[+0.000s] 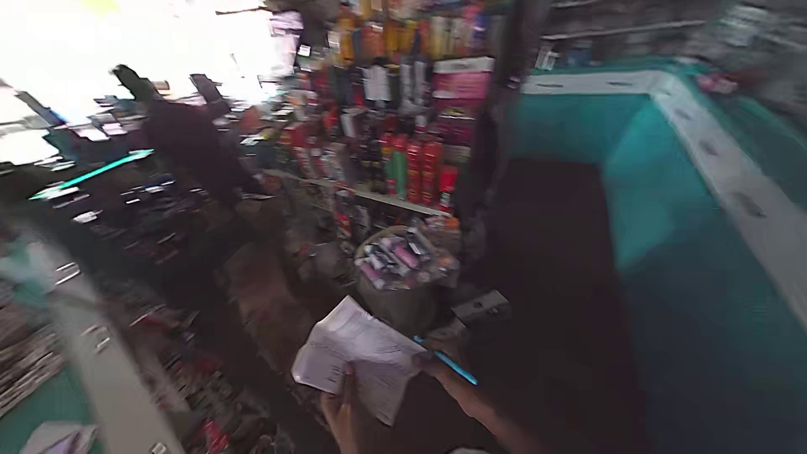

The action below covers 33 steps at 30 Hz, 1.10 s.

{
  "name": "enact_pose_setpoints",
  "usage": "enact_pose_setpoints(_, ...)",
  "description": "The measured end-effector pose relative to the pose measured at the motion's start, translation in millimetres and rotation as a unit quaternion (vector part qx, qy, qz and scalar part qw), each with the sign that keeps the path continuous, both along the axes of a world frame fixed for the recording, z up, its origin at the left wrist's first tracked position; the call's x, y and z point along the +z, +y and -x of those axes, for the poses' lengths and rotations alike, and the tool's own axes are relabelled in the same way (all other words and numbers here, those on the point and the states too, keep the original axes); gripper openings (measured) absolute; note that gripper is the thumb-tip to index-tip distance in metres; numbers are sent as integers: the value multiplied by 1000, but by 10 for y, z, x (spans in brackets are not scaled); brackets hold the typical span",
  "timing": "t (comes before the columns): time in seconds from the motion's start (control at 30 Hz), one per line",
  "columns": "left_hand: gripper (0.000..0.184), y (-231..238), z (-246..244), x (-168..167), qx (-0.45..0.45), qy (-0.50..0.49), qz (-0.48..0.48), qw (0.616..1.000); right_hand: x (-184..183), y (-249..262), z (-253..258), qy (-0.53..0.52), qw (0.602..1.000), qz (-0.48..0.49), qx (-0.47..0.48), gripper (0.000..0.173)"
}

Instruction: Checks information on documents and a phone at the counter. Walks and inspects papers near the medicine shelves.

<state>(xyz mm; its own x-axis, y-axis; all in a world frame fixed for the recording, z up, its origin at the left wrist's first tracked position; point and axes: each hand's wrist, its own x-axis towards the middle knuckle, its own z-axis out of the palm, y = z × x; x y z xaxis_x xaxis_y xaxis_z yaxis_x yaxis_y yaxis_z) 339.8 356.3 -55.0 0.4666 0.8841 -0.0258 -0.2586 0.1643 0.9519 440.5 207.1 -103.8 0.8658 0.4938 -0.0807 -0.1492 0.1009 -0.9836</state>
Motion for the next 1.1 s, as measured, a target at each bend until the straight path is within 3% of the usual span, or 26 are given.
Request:
enact_pose_setpoints(0.07,23,-205,-281,-62,-39,109,-217,969,-207,-679,-176,-36,997,3,70,21)
enact_pose_setpoints(0.1,24,-319,-446,-70,-74,182,-351,915,-256,-1033,-282,-40,996,6,80,22)
enact_pose_setpoints(0.13,24,-450,-651,-81,-121,229,-481,838,-285,-1375,-384,-41,998,7,51,25)
enact_pose_setpoints(0.2,27,-935,-1167,-101,-225,254,-643,686,-322,-2114,-575,-32,997,8,-65,34)
enact_pose_setpoints(0.3,34,-2056,-1941,-236,-377,212,-716,548,-361,-3261,-888,-89,985,23,-146,43)
enact_pose_setpoints(0.37,30,-2833,-2377,-301,-440,142,-736,495,-235,-3897,-1050,-110,982,74,-132,66)
enact_pose_setpoints(0.4,29,-3181,-2565,-282,-470,110,-736,475,-144,-4145,-1115,-109,980,106,-131,69)
enact_pose_setpoints(0.43,30,-3496,-2727,-232,-503,85,-727,460,-66,-4351,-1169,-118,973,127,-149,61)
enact_pose_setpoints(0.5,32,-4030,-3018,-102,-515,27,-709,481,13,-4692,-1299,-156,945,139,-251,34)
enact_pose_setpoints(0.63,61,-4666,-3579,-52,-402,4,-631,664,201,-5355,-1771,-117,871,144,-455,15)
enact_pose_setpoints(0.7,87,-4832,-3960,-161,-410,13,-535,739,338,-5632,-2130,-58,859,84,-502,13)
enact_pose_setpoints(0.77,99,-4989,-4354,-260,-483,-12,-365,796,364,-5882,-2543,-28,870,28,-491,12)
enact_pose_setpoints(0.8,97,-5076,-4559,-282,-522,-27,-270,809,342,-6007,-2781,-27,884,26,-465,12)
enact_pose_setpoints(0.9,61,-5312,-5229,-396,-593,-35,-76,801,204,-6372,-3567,-25,922,46,-385,9)
enact_pose_setpoints(1.0,32,-5695,-6047,-439,-588,-28,-63,806,233,-6731,-4388,-24,911,72,-405,10)
enact_pose_setpoints(1.1,36,-6100,-6829,-343,-597,-18,-70,799,302,-7162,-5112,-43,882,48,-467,11)
